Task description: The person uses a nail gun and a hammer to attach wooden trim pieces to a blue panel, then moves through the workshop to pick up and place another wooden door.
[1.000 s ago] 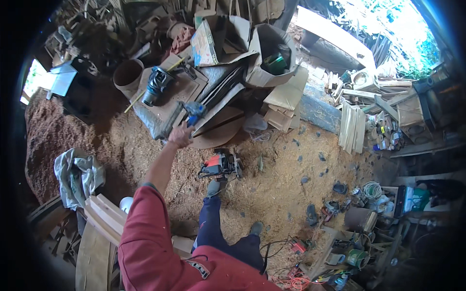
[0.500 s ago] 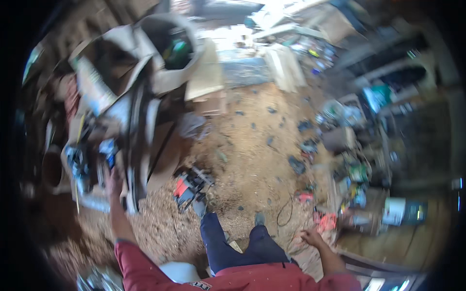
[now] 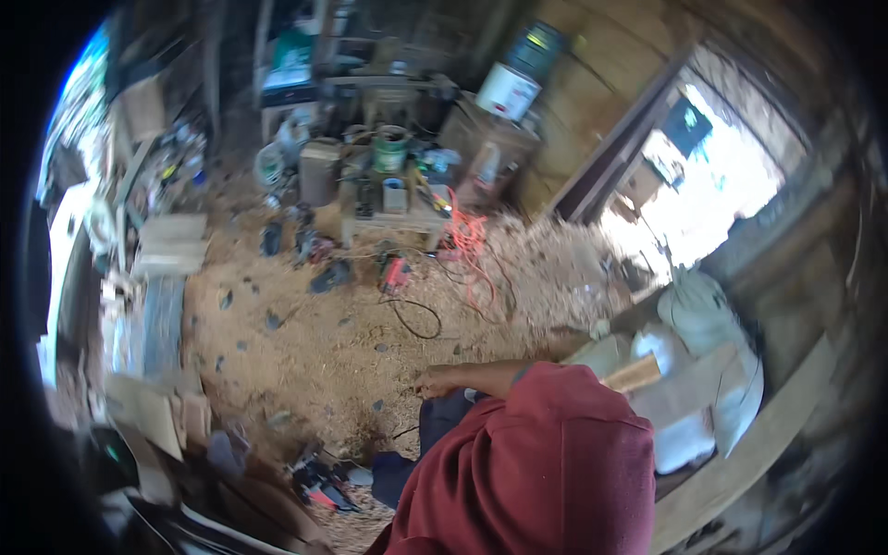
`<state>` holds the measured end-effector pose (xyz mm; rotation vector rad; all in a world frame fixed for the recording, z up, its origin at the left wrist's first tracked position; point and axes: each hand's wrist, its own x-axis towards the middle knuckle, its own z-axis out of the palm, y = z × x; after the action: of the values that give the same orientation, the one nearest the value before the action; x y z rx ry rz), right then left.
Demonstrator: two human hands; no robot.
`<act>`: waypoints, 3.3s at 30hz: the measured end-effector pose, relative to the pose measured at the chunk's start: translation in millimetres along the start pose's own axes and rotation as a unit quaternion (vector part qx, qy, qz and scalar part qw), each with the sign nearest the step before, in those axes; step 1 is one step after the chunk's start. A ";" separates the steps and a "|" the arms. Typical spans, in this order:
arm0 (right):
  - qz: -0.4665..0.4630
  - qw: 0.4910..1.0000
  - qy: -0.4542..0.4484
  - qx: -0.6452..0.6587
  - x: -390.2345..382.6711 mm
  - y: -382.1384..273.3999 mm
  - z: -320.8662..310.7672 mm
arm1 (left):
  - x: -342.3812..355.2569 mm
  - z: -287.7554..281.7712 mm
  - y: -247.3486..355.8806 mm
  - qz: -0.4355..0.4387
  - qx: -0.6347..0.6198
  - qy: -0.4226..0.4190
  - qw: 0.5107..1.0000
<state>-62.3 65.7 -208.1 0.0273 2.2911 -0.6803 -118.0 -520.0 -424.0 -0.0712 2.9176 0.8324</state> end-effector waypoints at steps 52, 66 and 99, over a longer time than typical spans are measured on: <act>0.540 0.324 0.530 0.568 -358.0 689.5 124.3 | -244.7 605.8 1247.4 0.486 0.166 -0.766 0.386; 0.538 0.448 0.431 0.570 -573.5 995.0 82.7 | -597.6 712.8 1647.7 0.564 0.155 -0.736 0.341; 0.604 0.037 0.494 0.624 -946.8 1389.9 -133.3 | -1009.8 626.9 2283.8 0.193 0.040 -0.716 -0.670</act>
<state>839.2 1490.4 -149.9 -2.4170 -0.1158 0.9142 771.6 1765.9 358.3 -2.2056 3.6851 1.0762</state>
